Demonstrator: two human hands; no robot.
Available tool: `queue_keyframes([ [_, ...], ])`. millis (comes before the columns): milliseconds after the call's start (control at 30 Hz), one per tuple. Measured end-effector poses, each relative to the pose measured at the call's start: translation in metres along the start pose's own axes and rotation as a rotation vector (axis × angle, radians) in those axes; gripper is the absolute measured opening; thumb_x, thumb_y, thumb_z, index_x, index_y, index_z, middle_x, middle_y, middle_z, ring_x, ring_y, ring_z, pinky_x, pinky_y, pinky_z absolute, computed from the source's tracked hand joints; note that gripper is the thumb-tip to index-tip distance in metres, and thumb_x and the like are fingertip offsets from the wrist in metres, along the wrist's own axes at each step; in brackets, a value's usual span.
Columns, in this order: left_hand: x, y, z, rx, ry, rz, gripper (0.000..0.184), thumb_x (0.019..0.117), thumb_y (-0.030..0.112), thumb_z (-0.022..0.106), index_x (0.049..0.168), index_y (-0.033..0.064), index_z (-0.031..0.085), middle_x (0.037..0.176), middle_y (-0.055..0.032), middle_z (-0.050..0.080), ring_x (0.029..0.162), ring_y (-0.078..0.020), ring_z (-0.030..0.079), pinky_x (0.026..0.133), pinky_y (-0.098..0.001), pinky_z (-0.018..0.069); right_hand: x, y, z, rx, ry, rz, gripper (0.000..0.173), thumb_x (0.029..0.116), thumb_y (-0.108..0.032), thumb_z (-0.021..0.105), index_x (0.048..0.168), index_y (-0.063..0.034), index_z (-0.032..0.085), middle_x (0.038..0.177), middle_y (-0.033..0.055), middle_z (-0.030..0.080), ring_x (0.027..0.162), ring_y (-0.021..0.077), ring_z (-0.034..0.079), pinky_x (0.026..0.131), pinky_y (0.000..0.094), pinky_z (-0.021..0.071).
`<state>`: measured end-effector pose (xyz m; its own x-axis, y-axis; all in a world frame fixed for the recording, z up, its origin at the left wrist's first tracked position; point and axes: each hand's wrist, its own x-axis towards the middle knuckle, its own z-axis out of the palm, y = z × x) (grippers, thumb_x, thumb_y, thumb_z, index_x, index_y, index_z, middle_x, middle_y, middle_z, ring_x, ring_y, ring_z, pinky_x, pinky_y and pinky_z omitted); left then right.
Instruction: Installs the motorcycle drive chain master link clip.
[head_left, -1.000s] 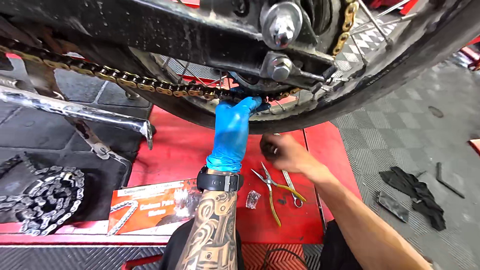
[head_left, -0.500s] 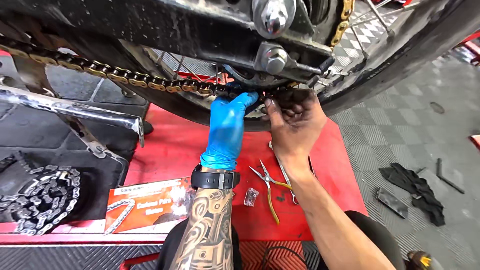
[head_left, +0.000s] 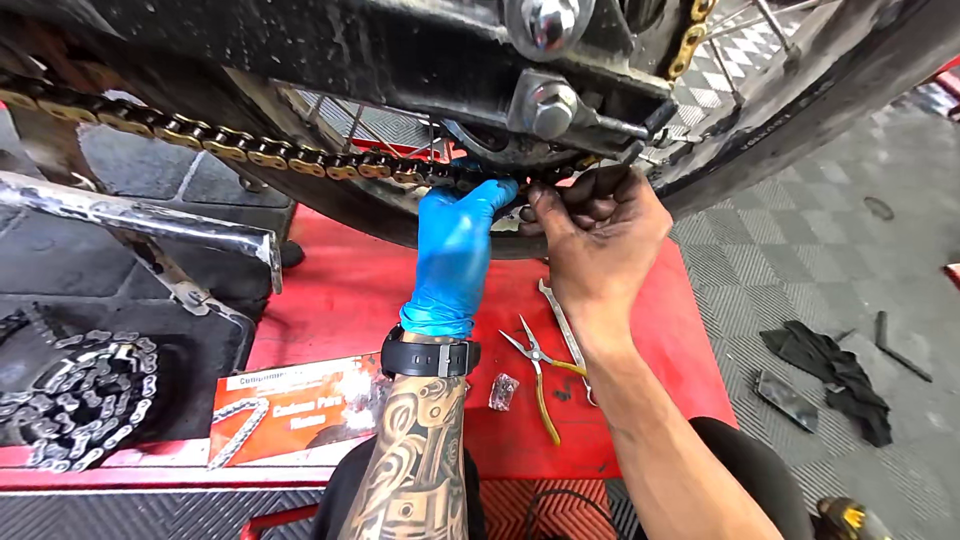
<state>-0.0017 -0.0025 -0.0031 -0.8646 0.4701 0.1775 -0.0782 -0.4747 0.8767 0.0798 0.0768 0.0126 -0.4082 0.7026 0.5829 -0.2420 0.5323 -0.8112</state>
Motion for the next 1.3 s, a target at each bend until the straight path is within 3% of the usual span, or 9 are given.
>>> queue_keyframes([
  [167, 0.001, -0.001, 0.001, 0.017, 0.012, 0.014, 0.018, 0.0935, 0.006, 0.063, 0.109, -0.0030, 0.067, 0.105, -0.0146, 0.073, 0.101, -0.0244, 0.072, 0.095, -0.0443, 0.0603, 0.006, -0.002, -0.005, -0.067, -0.027, 0.012, 0.032, 0.0781, 0.000, 0.086, 0.093, -0.0062, 0.058, 0.072, 0.0028, 0.070, 0.059, 0.0208, 0.073, 0.057, 0.0411, 0.0692],
  [300, 0.001, -0.002, 0.000, 0.020, 0.005, 0.036, 0.019, 0.0931, 0.007, 0.064, 0.109, -0.0032, 0.068, 0.104, -0.0150, 0.073, 0.100, -0.0249, 0.072, 0.094, -0.0447, 0.0606, 0.010, -0.004, -0.010, -0.219, -0.026, -0.036, 0.038, 0.0752, -0.008, 0.090, 0.099, -0.0089, 0.060, 0.074, -0.0029, 0.070, 0.060, 0.0125, 0.072, 0.056, 0.0341, 0.0673],
  [467, -0.001, -0.001, 0.001, 0.033, -0.015, 0.069, 0.017, 0.0933, 0.004, 0.063, 0.107, -0.0043, 0.067, 0.103, -0.0150, 0.074, 0.098, -0.0243, 0.073, 0.094, -0.0441, 0.0610, 0.019, -0.004, -0.018, -0.258, -0.019, -0.021, 0.059, 0.0664, -0.015, 0.095, 0.108, -0.0097, 0.054, 0.085, -0.0008, 0.071, 0.065, 0.0133, 0.073, 0.057, 0.0348, 0.0681],
  [567, -0.001, 0.000, 0.000, 0.045, -0.037, 0.082, 0.020, 0.0931, 0.004, 0.063, 0.110, -0.0047, 0.066, 0.105, -0.0152, 0.073, 0.099, -0.0242, 0.073, 0.094, -0.0437, 0.0610, 0.027, -0.003, -0.024, -0.140, -0.105, 0.076, 0.072, 0.0647, -0.011, 0.096, 0.118, -0.0074, 0.048, 0.098, 0.0048, 0.072, 0.072, 0.0197, 0.076, 0.059, 0.0387, 0.0703],
  [667, 0.000, -0.002, -0.002, 0.059, -0.076, 0.123, 0.025, 0.0922, 0.003, 0.065, 0.115, -0.0052, 0.064, 0.109, -0.0155, 0.072, 0.104, -0.0243, 0.072, 0.097, -0.0438, 0.0599, 0.033, 0.003, -0.026, 0.055, -0.212, 0.097, 0.067, 0.0677, 0.000, 0.092, 0.122, -0.0018, 0.052, 0.097, 0.0092, 0.075, 0.079, 0.0231, 0.077, 0.069, 0.0399, 0.0708],
  [800, -0.001, -0.001, -0.002, 0.154, -0.105, 0.149, 0.029, 0.0917, 0.003, 0.070, 0.119, -0.0038, 0.064, 0.113, -0.0127, 0.072, 0.110, -0.0201, 0.070, 0.102, -0.0393, 0.0580, 0.041, 0.011, -0.028, 0.140, -0.332, 0.027, 0.049, 0.0721, 0.003, 0.087, 0.114, 0.0028, 0.061, 0.092, 0.0081, 0.076, 0.083, 0.0179, 0.077, 0.077, 0.0343, 0.0682],
  [933, -0.003, -0.004, 0.003, 0.220, -0.077, 0.223, 0.024, 0.0930, 0.001, 0.069, 0.116, -0.0036, 0.063, 0.108, -0.0103, 0.073, 0.106, -0.0153, 0.071, 0.098, -0.0332, 0.0591, 0.048, 0.019, -0.031, 0.193, -0.391, -0.039, 0.050, 0.0716, 0.004, 0.087, 0.115, 0.0039, 0.062, 0.099, 0.0098, 0.075, 0.092, 0.0192, 0.075, 0.085, 0.0378, 0.0665],
  [1100, -0.005, -0.008, 0.009, 0.246, -0.036, 0.252, 0.027, 0.0935, 0.000, 0.068, 0.119, -0.0042, 0.060, 0.110, -0.0105, 0.072, 0.108, -0.0144, 0.070, 0.098, -0.0321, 0.0585, 0.052, 0.025, -0.029, 0.262, -0.415, -0.105, 0.049, 0.0719, 0.009, 0.083, 0.114, 0.0060, 0.059, 0.097, 0.0111, 0.075, 0.086, 0.0206, 0.076, 0.080, 0.0383, 0.0679],
  [1300, -0.005, -0.010, 0.015, 0.096, -0.020, 0.198, 0.031, 0.0941, -0.003, 0.064, 0.124, -0.0067, 0.056, 0.116, -0.0160, 0.069, 0.112, -0.0228, 0.068, 0.102, -0.0403, 0.0570, 0.045, 0.033, -0.031, 0.265, -0.445, -0.118, 0.052, 0.0765, 0.010, 0.078, 0.122, 0.0073, 0.053, 0.104, 0.0116, 0.072, 0.092, 0.0191, 0.075, 0.085, 0.0372, 0.0661],
])
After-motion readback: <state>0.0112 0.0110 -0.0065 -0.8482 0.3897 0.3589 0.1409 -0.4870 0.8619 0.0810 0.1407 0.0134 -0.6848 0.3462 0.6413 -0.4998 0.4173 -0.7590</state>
